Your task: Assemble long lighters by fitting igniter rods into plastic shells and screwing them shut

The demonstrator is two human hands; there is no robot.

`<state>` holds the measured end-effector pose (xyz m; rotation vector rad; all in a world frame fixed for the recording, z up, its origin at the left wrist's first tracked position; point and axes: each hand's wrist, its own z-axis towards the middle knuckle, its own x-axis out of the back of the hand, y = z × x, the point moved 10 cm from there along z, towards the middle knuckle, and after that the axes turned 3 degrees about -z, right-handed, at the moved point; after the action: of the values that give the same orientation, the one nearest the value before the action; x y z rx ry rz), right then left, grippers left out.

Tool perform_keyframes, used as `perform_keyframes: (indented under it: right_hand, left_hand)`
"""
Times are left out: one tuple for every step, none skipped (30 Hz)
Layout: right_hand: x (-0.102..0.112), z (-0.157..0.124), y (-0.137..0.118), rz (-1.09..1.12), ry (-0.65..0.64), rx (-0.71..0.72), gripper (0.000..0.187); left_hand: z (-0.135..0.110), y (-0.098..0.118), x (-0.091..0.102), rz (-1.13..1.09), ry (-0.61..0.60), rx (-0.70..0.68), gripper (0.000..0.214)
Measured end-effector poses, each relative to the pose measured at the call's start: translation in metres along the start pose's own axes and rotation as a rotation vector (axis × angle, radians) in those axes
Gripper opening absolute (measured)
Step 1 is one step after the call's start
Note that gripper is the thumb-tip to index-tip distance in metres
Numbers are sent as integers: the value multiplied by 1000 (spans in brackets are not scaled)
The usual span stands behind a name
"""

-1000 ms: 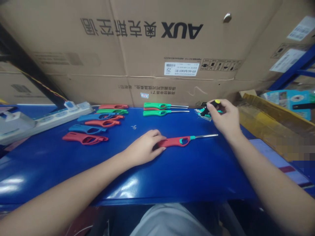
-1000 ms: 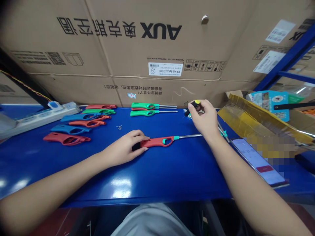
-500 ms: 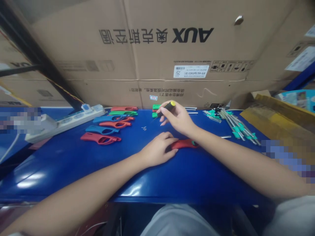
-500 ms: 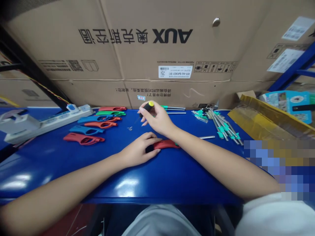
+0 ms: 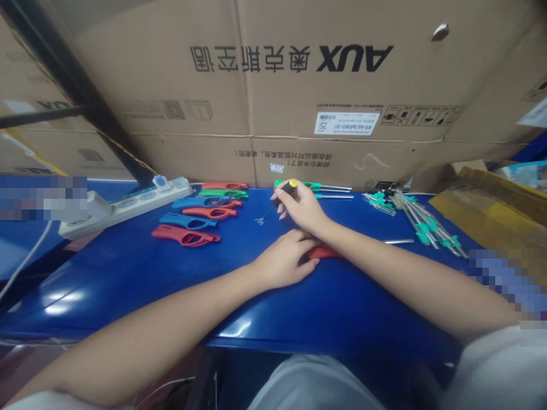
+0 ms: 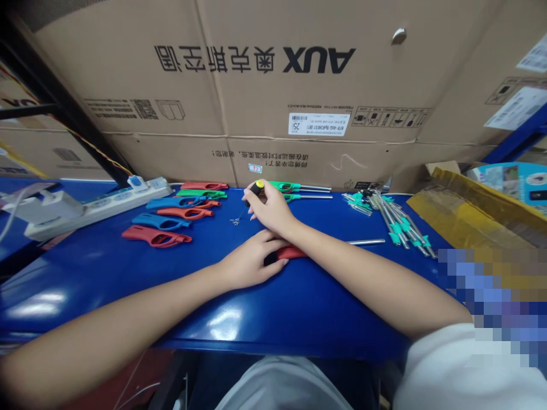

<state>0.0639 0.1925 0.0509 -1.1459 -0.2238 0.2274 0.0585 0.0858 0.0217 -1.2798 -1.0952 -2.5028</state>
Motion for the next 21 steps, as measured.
perform_keyframes:
  right_hand:
    - [0,-1,-2,6,-1,4,31]
    - [0,-1,-3,15,-1,10,31]
    - [1,-2,-6,26,-1,17,31]
    - [2,-2,-9,37,0,26,32]
    - [2,-2,-11,48,1,34,32]
    - [3,-2,-13,58,1,40,33]
    - [4,-2,-15,66,0,44,34]
    - [5,-2,-17,72,0,45,35]
    - [6,-2,-17,75,-1,43,36]
    - [6,-2,-17,76,-3,40,37]
    - [7,-2,-17,77,-5,37,38]
    - [7,-2,-16,77,-4,35,38]
    - [8,-3,-15,77,-4,34,38]
    - [8,-4,-14,78,-4,31,38]
    - [8,-4,-13,79,-6,26,38]
    - [8,-5,-11,81,-6,22,38]
    - [8,-6,-10,84,-8,19,39]
    - [9,-6,-9,86,-11,19,39]
    - [9,-7,-9,87,-11,22,40]
    - [10,-7,-10,89,-7,28,40]
    - [11,-7,-10,89,-3,34,39]
  left_hand:
    - [0,0,0,5,-2,0,35]
    - [0,0,0,12,-3,1,35]
    - [0,0,0,18,-5,5,34]
    - [0,-1,0,22,-5,8,34]
    - [0,-1,0,24,-7,12,33]
    - [-1,-1,0,26,-10,15,33]
    - [-1,-2,0,28,-12,19,33]
    - [-1,-2,0,31,-15,24,33]
    - [-1,-3,-1,34,-19,28,33]
    - [-1,-3,-1,38,-22,33,34]
    - [-1,-4,-1,40,-25,35,34]
    - [-1,-4,-1,41,-25,34,34]
    - [-1,-4,-1,41,-24,32,34]
    - [-1,-4,-1,41,-23,30,34]
    - [-1,-4,-1,40,-23,29,34]
    - [-1,-4,-2,39,-23,28,34]
    - [-1,-4,-2,37,-25,27,34]
    - [-1,-3,-2,35,-26,28,33]
    - [-1,-3,-2,33,-28,30,33]
    - [-1,-3,-2,33,-29,32,33]
    - [-1,-4,-2,34,-30,36,33]
